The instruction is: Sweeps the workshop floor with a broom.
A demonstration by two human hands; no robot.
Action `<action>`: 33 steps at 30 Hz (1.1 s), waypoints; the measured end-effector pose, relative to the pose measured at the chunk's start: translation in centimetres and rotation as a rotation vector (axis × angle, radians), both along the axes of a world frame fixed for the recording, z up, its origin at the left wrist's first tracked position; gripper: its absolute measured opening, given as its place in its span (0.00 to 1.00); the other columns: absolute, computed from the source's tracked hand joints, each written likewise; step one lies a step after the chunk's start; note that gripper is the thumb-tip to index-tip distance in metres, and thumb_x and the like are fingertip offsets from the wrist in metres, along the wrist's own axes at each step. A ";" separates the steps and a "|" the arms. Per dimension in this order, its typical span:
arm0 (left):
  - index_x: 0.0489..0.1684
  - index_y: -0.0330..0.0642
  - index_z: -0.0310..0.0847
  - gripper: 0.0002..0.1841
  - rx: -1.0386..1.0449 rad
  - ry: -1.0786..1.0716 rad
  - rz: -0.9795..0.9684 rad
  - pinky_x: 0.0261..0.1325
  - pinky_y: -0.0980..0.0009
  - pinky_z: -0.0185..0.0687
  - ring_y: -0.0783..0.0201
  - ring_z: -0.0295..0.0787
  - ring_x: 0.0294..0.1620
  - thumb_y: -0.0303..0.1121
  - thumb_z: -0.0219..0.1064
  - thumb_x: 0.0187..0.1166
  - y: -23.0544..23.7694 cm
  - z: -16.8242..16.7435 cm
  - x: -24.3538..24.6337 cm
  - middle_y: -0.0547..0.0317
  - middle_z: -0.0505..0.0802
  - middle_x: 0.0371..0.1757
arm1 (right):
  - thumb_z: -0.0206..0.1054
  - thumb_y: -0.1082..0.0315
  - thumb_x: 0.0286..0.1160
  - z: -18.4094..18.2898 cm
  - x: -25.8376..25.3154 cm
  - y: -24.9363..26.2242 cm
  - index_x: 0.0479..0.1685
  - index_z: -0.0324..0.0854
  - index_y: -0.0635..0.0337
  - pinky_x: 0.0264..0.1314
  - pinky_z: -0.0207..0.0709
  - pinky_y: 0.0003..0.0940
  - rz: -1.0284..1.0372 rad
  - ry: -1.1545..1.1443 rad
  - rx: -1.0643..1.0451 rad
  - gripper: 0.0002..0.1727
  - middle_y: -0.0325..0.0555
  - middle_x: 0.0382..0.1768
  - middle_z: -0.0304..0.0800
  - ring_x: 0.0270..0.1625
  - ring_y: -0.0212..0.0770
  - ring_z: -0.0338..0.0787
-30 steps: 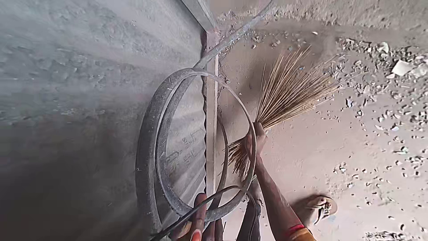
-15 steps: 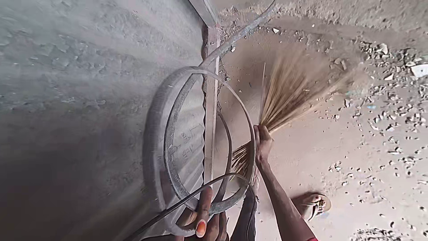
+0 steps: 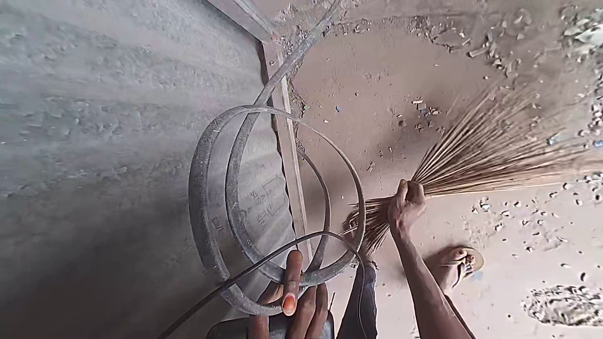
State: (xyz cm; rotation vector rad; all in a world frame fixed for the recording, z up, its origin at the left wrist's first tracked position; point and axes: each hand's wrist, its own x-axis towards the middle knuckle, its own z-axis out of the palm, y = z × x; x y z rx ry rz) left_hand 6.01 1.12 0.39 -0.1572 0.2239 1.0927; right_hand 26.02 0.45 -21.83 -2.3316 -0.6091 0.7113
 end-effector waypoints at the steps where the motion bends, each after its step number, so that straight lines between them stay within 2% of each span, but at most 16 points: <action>1: 0.70 0.32 0.80 0.21 -0.007 -0.007 -0.021 0.54 0.59 0.87 0.55 0.94 0.42 0.34 0.57 0.84 -0.1 0.0 0.1 0.49 0.95 0.44 | 0.60 0.64 0.86 0.8 -1.4 0.0 0.40 0.86 0.70 0.32 0.76 0.41 0.100 0.017 0.036 0.16 0.47 0.21 0.83 0.24 0.38 0.82; 2: 0.71 0.32 0.79 0.21 -0.004 -0.012 -0.055 0.54 0.60 0.87 0.55 0.94 0.42 0.34 0.58 0.83 0.0 -0.1 0.2 0.49 0.95 0.44 | 0.60 0.64 0.84 1.2 -2.9 0.5 0.39 0.88 0.68 0.31 0.79 0.46 0.254 0.083 0.049 0.16 0.49 0.21 0.86 0.24 0.44 0.86; 4: 0.62 0.32 0.83 0.18 -0.017 0.032 -0.114 0.51 0.62 0.87 0.56 0.95 0.37 0.32 0.65 0.78 0.9 0.3 1.1 0.50 0.95 0.37 | 0.55 0.54 0.87 0.1 -5.1 2.8 0.44 0.90 0.61 0.44 0.83 0.57 0.682 0.278 -0.065 0.22 0.55 0.33 0.93 0.39 0.55 0.94; 6: 0.54 0.34 0.84 0.14 -0.001 0.093 -0.164 0.48 0.64 0.84 0.60 0.92 0.32 0.31 0.67 0.76 1.7 0.8 1.5 0.55 0.93 0.29 | 0.50 0.44 0.90 -3.4 -5.8 5.5 0.51 0.89 0.54 0.51 0.80 0.64 1.045 0.364 -0.272 0.27 0.58 0.45 0.93 0.52 0.61 0.92; 7: 0.54 0.35 0.83 0.13 0.018 0.107 -0.182 0.47 0.64 0.84 0.60 0.92 0.31 0.31 0.67 0.76 1.8 0.8 1.5 0.55 0.92 0.28 | 0.51 0.42 0.89 -4.8 -5.1 6.2 0.54 0.90 0.52 0.52 0.81 0.66 1.101 0.360 -0.362 0.28 0.59 0.50 0.93 0.55 0.63 0.92; 9: 0.53 0.35 0.84 0.12 0.031 0.113 -0.217 0.45 0.63 0.84 0.59 0.91 0.29 0.31 0.67 0.76 1.9 0.8 1.2 0.55 0.92 0.26 | 0.52 0.42 0.90 -5.5 -1.2 5.9 0.56 0.90 0.53 0.53 0.80 0.70 0.998 0.343 -0.468 0.28 0.62 0.52 0.92 0.57 0.67 0.91; 12: 0.52 0.36 0.84 0.12 0.015 0.116 -0.229 0.48 0.65 0.84 0.61 0.91 0.29 0.31 0.68 0.75 1.9 0.9 1.3 0.57 0.91 0.25 | 0.48 0.46 0.93 -5.6 7.0 1.1 0.47 0.88 0.62 0.43 0.78 0.73 0.654 0.191 -0.363 0.29 0.66 0.36 0.91 0.44 0.71 0.92; 16: 0.53 0.35 0.85 0.13 -0.014 0.080 -0.200 0.49 0.66 0.85 0.61 0.92 0.30 0.31 0.70 0.74 1.7 0.9 2.4 0.56 0.92 0.27 | 0.45 0.55 0.92 -1.8 13.7 -5.7 0.43 0.85 0.71 0.37 0.73 0.61 0.312 -0.079 -0.221 0.29 0.61 0.26 0.85 0.31 0.58 0.87; 18: 0.54 0.33 0.85 0.15 -0.018 0.073 -0.166 0.49 0.65 0.86 0.59 0.93 0.32 0.30 0.70 0.73 1.5 0.9 3.1 0.53 0.94 0.30 | 0.51 0.59 0.90 1.5 11.9 -5.9 0.47 0.85 0.72 0.35 0.77 0.61 0.327 -0.105 -0.138 0.24 0.62 0.27 0.88 0.29 0.59 0.90; 20: 0.59 0.32 0.83 0.17 0.011 0.048 -0.173 0.53 0.62 0.85 0.56 0.94 0.37 0.30 0.69 0.74 1.3 0.6 3.4 0.51 0.95 0.34 | 0.55 0.60 0.87 4.2 7.6 -3.2 0.48 0.89 0.70 0.35 0.81 0.60 0.473 0.044 -0.092 0.21 0.61 0.27 0.90 0.29 0.59 0.91; 21: 0.61 0.33 0.83 0.18 0.043 0.038 -0.208 0.55 0.62 0.85 0.57 0.94 0.38 0.30 0.68 0.75 1.3 0.1 3.5 0.51 0.95 0.35 | 0.54 0.57 0.88 4.8 5.7 -0.6 0.49 0.90 0.64 0.39 0.83 0.59 0.618 0.146 -0.156 0.22 0.59 0.32 0.92 0.34 0.58 0.93; 23: 0.62 0.34 0.84 0.18 0.076 0.036 -0.286 0.55 0.62 0.85 0.57 0.94 0.40 0.29 0.69 0.74 1.6 -0.6 3.6 0.51 0.95 0.37 | 0.50 0.49 0.93 4.6 3.3 6.0 0.65 0.85 0.54 0.61 0.80 0.61 0.980 0.354 -0.433 0.24 0.59 0.57 0.91 0.61 0.61 0.90; 25: 0.63 0.36 0.84 0.19 0.089 0.067 -0.334 0.56 0.62 0.84 0.58 0.94 0.40 0.29 0.71 0.73 1.9 -0.7 3.6 0.52 0.96 0.36 | 0.56 0.50 0.89 1.6 2.6 11.0 0.55 0.86 0.56 0.53 0.80 0.65 1.149 0.314 -0.481 0.21 0.61 0.54 0.90 0.59 0.64 0.90; 28: 0.65 0.34 0.83 0.20 0.143 0.110 -0.322 0.58 0.58 0.84 0.54 0.95 0.42 0.28 0.70 0.73 2.0 -0.2 3.1 0.49 0.96 0.39 | 0.53 0.45 0.89 -2.7 6.7 13.9 0.54 0.89 0.54 0.50 0.81 0.68 0.950 0.283 -0.407 0.25 0.60 0.49 0.92 0.55 0.64 0.92; 32: 0.66 0.32 0.82 0.20 0.114 0.071 -0.278 0.56 0.60 0.86 0.55 0.95 0.40 0.29 0.68 0.77 1.7 -0.3 4.0 0.48 0.96 0.38 | 0.52 0.48 0.93 -2.7 16.7 6.7 0.44 0.90 0.60 0.43 0.74 0.68 0.495 0.218 -0.256 0.27 0.58 0.34 0.90 0.39 0.60 0.89; 33: 0.62 0.32 0.83 0.18 0.091 0.067 -0.259 0.51 0.63 0.86 0.58 0.94 0.35 0.30 0.68 0.77 1.6 -0.4 4.4 0.51 0.95 0.33 | 0.52 0.49 0.93 -1.9 18.9 4.4 0.44 0.89 0.62 0.41 0.73 0.66 0.410 0.187 -0.246 0.27 0.57 0.30 0.88 0.34 0.58 0.86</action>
